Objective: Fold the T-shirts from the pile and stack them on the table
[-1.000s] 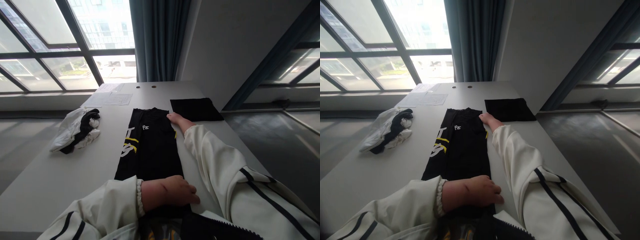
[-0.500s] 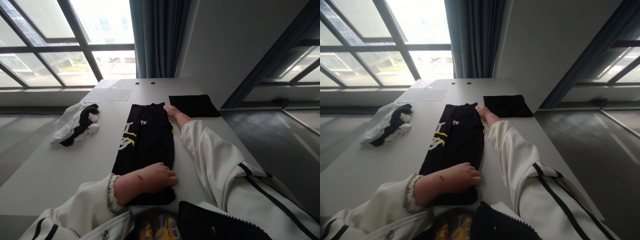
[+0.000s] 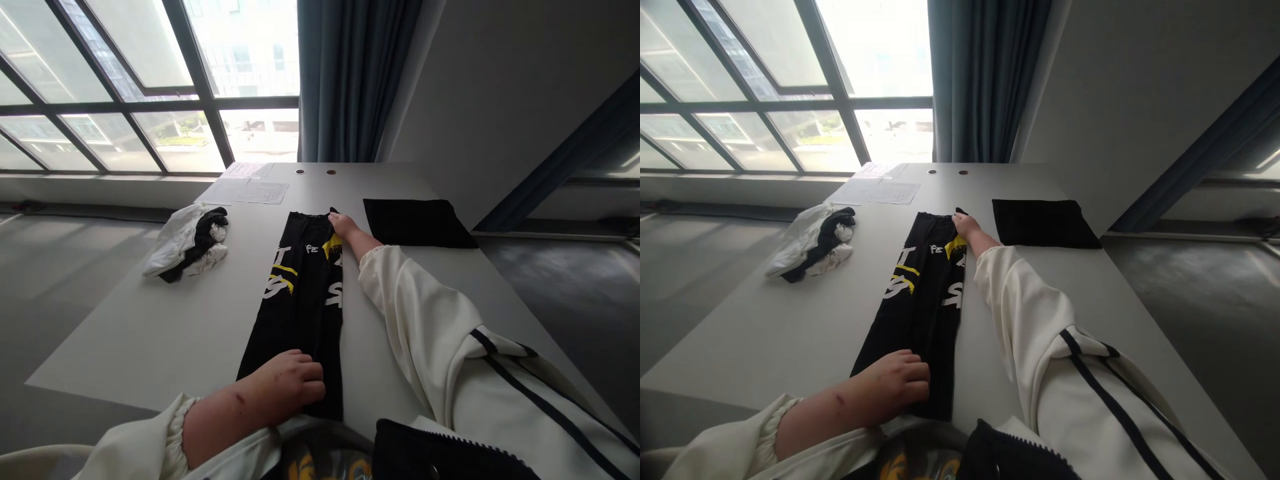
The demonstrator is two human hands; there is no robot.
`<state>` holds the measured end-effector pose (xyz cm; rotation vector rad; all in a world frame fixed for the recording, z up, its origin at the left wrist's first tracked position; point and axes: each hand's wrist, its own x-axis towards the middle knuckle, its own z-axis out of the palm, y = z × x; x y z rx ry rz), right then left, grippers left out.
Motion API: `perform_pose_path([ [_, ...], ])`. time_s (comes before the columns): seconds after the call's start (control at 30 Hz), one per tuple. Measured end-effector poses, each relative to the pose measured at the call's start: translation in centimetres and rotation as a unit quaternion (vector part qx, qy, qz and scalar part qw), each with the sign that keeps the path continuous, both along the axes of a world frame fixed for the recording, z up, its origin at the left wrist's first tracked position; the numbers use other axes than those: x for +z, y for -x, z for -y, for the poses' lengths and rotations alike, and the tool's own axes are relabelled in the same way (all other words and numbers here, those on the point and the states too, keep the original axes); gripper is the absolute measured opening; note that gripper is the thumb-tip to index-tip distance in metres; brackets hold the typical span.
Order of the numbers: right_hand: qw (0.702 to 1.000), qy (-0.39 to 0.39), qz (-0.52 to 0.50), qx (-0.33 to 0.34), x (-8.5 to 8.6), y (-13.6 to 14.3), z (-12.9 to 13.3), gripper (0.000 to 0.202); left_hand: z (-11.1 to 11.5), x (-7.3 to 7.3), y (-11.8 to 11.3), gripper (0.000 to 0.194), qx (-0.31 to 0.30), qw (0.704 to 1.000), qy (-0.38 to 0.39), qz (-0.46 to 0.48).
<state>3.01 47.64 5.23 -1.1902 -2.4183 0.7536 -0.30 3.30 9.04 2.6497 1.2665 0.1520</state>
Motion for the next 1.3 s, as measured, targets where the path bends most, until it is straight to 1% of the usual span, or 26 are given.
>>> perform_pose_path([
  [0.13,1.0,0.012,0.017,0.007,-0.9,2.1,0.8,0.066,0.7,-0.8,1.2,0.008,0.012,1.0,0.011,0.019],
  [0.23,0.999,0.009,0.043,0.024,-1.6,3.1,1.2,0.068,1.0,-1.3,2.0,0.01,0.015,0.999,0.026,0.026],
  [0.33,0.997,0.006,0.072,0.042,-2.1,3.8,1.6,0.068,1.3,-1.7,2.7,0.01,0.001,0.999,0.023,0.024],
  [0.43,0.995,-0.002,0.093,0.046,-2.6,4.2,2.0,0.068,1.5,-2.1,3.1,0.008,-0.011,1.0,0.01,0.025],
  [0.57,0.99,-0.007,0.124,0.061,-3.0,4.6,2.4,0.071,1.7,-3.2,3.6,0.005,0.0,0.999,0.026,0.038],
  [0.63,0.984,-0.026,0.155,0.083,-3.1,4.5,2.6,0.072,1.8,-3.5,3.8,0.016,0.001,0.996,0.048,0.071],
  [0.7,0.979,-0.051,0.177,0.093,-3.0,4.3,3.3,0.071,1.9,-3.3,4.1,0.025,0.003,0.99,0.066,0.125],
  [0.73,0.978,-0.065,0.177,0.086,-2.9,4.2,3.9,0.07,1.9,-3.0,4.2,0.026,0.013,0.986,0.068,0.151],
  [0.8,0.981,-0.092,0.16,0.059,-2.6,3.7,5.9,0.071,2.0,-2.4,4.5,0.024,0.064,0.978,0.051,0.19],
  [0.83,0.982,-0.107,0.15,0.046,-2.4,3.3,7.3,0.072,2.0,-2.2,4.7,0.024,0.102,0.975,0.033,0.194],
  [0.87,0.981,-0.122,0.145,0.046,-2.4,2.8,9.0,0.075,2.0,-2.2,5.0,0.027,0.143,0.972,0.01,0.187],
  [0.9,0.979,-0.13,0.145,0.053,-2.4,2.1,10.9,0.076,2.0,-2.3,5.2,0.03,0.179,0.969,-0.011,0.172],
  [0.97,0.975,-0.121,0.165,0.09,-2.6,0.2,15.0,0.08,1.9,-3.2,5.7,0.041,0.228,0.964,-0.039,0.129],
  [1.07,0.968,-0.133,0.164,0.138,-3.0,-3.4,20.3,0.081,1.7,-4.9,6.3,0.058,0.255,0.962,-0.043,0.09],
  [1.13,0.961,-0.149,0.139,0.185,-3.0,-5.8,23.0,0.081,1.5,-5.8,6.5,0.06,0.263,0.959,-0.043,0.091],
  [1.2,0.951,-0.154,0.118,0.24,-2.7,-8.0,25.3,0.08,1.5,-6.1,6.7,0.055,0.267,0.957,-0.046,0.107],
  [1.3,0.937,-0.137,0.106,0.304,-2.2,-10.9,28.7,0.076,1.9,-5.7,7.3,0.04,0.251,0.958,-0.038,0.135],
])
